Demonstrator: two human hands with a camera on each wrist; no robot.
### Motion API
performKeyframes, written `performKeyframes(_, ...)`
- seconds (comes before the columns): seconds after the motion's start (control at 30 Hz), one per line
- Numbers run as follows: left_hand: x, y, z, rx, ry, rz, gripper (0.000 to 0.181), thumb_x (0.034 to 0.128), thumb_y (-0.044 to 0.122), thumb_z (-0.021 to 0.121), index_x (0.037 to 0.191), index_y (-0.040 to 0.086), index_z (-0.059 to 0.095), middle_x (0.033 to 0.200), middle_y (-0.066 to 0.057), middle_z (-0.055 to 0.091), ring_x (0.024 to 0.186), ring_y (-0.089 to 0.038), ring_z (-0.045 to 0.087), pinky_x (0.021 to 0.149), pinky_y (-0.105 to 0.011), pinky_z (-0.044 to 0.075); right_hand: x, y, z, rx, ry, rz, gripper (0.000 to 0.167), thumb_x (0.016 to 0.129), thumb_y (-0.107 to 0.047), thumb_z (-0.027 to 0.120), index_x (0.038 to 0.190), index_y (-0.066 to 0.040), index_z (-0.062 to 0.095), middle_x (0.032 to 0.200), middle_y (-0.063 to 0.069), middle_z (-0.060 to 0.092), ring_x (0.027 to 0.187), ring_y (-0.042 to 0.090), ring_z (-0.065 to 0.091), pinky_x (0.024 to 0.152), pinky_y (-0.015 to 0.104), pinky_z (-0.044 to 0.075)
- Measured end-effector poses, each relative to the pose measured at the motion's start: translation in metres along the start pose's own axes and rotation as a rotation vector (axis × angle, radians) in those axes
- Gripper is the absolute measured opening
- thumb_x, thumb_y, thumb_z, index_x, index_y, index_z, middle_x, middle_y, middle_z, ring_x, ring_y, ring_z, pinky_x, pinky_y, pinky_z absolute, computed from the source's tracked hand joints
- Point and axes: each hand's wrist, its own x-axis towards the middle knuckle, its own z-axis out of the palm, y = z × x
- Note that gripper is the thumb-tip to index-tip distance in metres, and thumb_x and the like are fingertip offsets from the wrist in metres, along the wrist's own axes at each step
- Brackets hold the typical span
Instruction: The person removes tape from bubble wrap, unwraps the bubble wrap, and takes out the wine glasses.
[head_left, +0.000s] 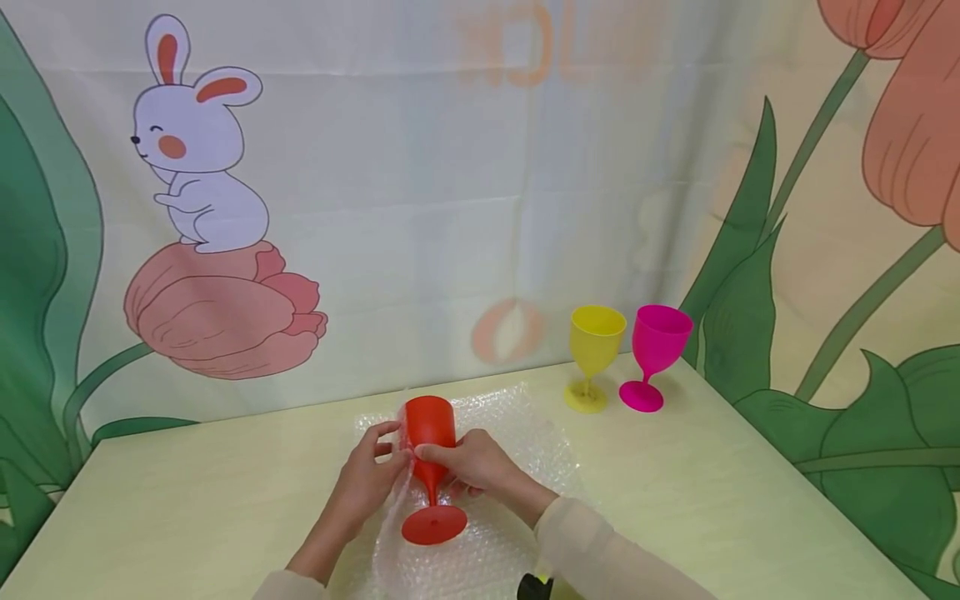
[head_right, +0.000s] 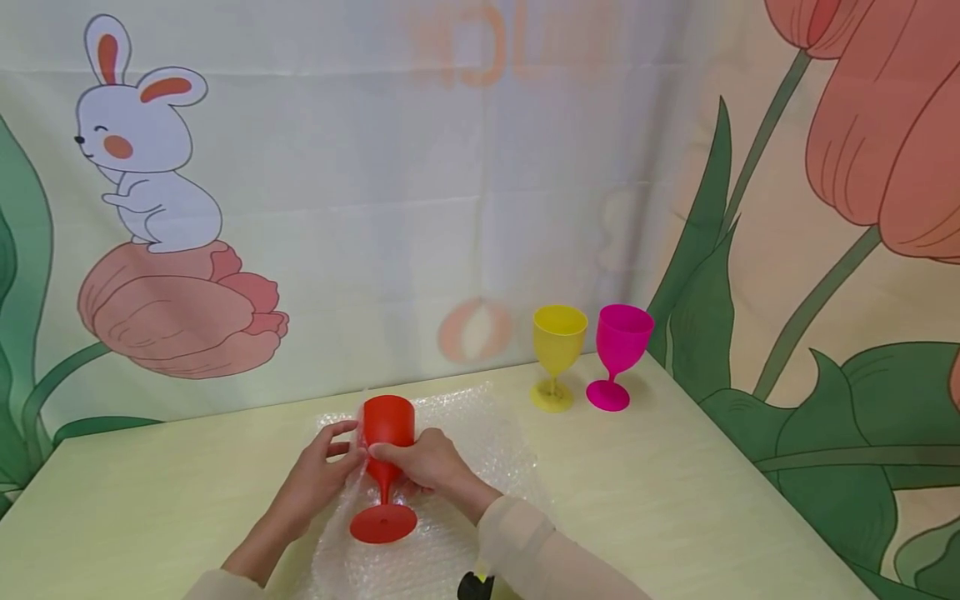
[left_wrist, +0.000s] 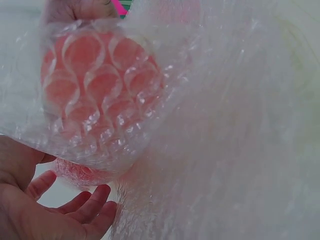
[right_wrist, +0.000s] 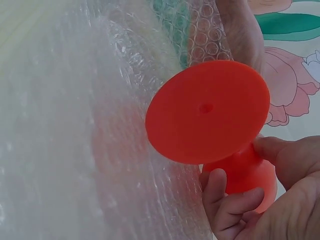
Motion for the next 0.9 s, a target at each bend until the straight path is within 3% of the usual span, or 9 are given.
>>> performKeyframes(0.3,-0.0005,0.0013,-0.0031,0.001,-0.021,-0.011,0.06,0.1023,0.025,0.065,0.153,0.008,0.039,0.147,-0.027,0.048,0.13,-0.048,0.052,0.094,-0.051,0.055,-0.0044,-0.003,0.0002,-0.027,-0.005,0.001,0.037,0.089,-0.04,0.081,0.09,-0.006,0.066,0.064,0.007,0.063,0.05,0.018,0.052,0.046,0.023,0.038)
performKeyframes(0.53,0.0016,-0.0016,-0.0048,0.009,-0.032,-0.005,0.056,0.1037,0.023,0.062,0.152,0.006,0.039,0.146,-0.029,0.049,0.129,-0.049,0.052,0.094,-0.053,0.054,-0.0064,-0.0031,0.002,-0.016,-0.022,0.027,0.036,0.087,-0.037,0.084,0.098,-0.008,0.064,0.071,0.006,0.067,0.052,0.017,0.054,0.049,0.022,0.042)
performKeyframes(0.9,0.0035,-0.0075,-0.0069,0.055,-0.022,-0.029,0.054,0.1036,0.02,0.059,0.152,0.005,0.04,0.146,-0.03,0.048,0.13,-0.05,0.051,0.095,-0.055,0.054,-0.0057,-0.0011,0.0016,0.023,-0.05,0.023,0.032,0.086,-0.025,0.085,0.094,-0.004,0.062,0.066,0.008,0.065,0.048,0.017,0.055,0.046,0.023,0.037)
